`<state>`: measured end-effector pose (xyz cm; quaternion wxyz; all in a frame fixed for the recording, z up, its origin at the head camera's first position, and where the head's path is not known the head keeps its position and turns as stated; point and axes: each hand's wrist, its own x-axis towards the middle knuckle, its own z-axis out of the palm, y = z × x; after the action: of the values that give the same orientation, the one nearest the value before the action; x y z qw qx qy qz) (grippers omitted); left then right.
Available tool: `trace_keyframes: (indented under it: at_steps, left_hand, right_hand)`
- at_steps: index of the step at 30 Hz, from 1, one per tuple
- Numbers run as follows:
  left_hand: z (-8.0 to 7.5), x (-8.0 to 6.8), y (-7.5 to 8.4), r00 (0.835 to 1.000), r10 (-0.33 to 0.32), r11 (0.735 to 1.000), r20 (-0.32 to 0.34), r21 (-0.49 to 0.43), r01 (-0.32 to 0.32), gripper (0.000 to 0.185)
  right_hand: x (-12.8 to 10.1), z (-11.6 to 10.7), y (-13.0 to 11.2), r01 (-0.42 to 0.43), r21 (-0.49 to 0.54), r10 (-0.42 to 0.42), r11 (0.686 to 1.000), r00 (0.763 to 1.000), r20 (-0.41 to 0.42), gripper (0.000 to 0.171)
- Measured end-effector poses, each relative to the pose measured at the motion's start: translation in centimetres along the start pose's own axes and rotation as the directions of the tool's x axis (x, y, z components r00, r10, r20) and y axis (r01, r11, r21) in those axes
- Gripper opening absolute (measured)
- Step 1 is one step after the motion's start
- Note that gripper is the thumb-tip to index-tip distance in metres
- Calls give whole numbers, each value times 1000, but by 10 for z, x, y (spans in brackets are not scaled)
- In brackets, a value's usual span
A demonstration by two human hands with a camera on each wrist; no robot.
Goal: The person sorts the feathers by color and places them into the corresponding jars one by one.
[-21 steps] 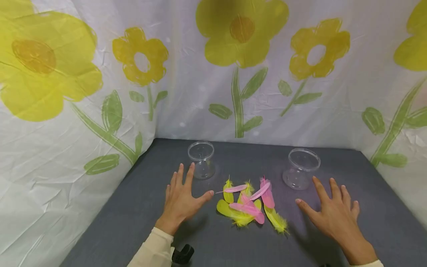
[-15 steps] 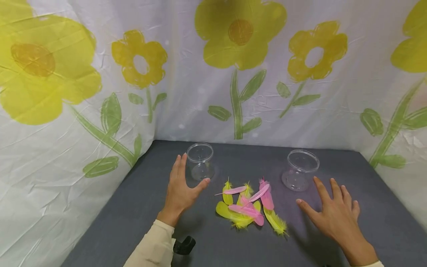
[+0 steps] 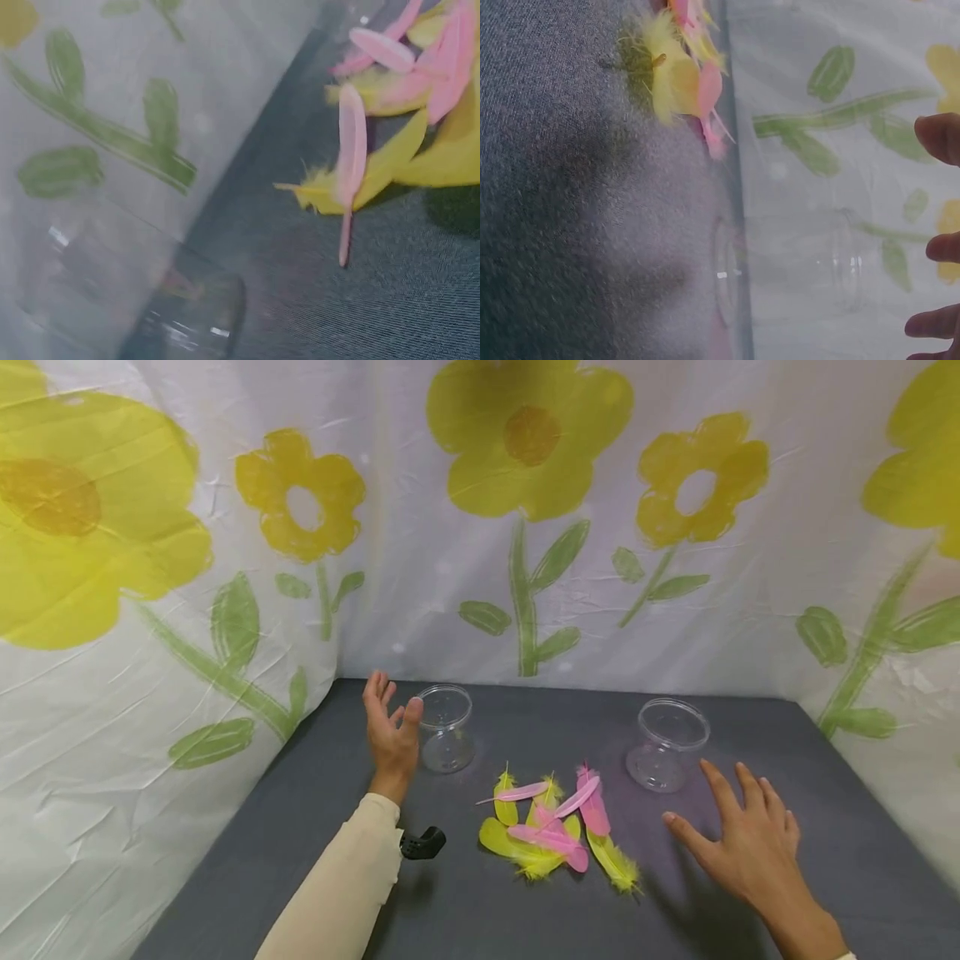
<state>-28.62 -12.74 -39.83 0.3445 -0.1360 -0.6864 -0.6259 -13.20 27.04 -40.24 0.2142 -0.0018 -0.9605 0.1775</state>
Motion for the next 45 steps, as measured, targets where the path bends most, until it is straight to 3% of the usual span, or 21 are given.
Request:
trace_keyframes:
  at_steps: [4,8,14,19,21,27,37,40,45]
  left_hand:
    - [12,1,-21,995,-100,993,-24,-64,98,108]
    - [21,-8,-38,978,-205,978,-34,-36,204,117]
    - [22,-25,-53,957,-288,950,-29,118,289,116]
    - [23,-31,-62,935,-356,900,-7,268,344,121]
    - [22,-32,-64,927,-375,881,-6,308,359,121]
    - [18,-35,-64,924,-383,861,-3,361,359,113]
    - [7,-50,-51,924,-383,867,25,356,349,110]
    - [3,-57,-47,922,-385,864,30,364,349,109]
    - [-6,-70,-38,923,-383,862,24,368,349,109]
  right_hand:
    - [-2,1,2,0,0,0,1000,1000,-15,84]
    - [-5,5,1,4,7,-4,1000,1000,-7,83]
    - [-8,9,-5,14,24,-15,1000,1000,9,83]
    - [-10,11,-8,14,32,-15,999,1000,24,83]
    - [-10,11,-9,10,28,-11,1000,999,35,83]
    - [-10,13,-11,6,22,-8,1000,998,63,84]
    - [-3,8,-14,49,38,-50,998,998,23,77]
    - [4,6,-15,78,63,-77,995,997,-18,73]
    - [19,4,-17,156,204,-133,966,983,-123,59]
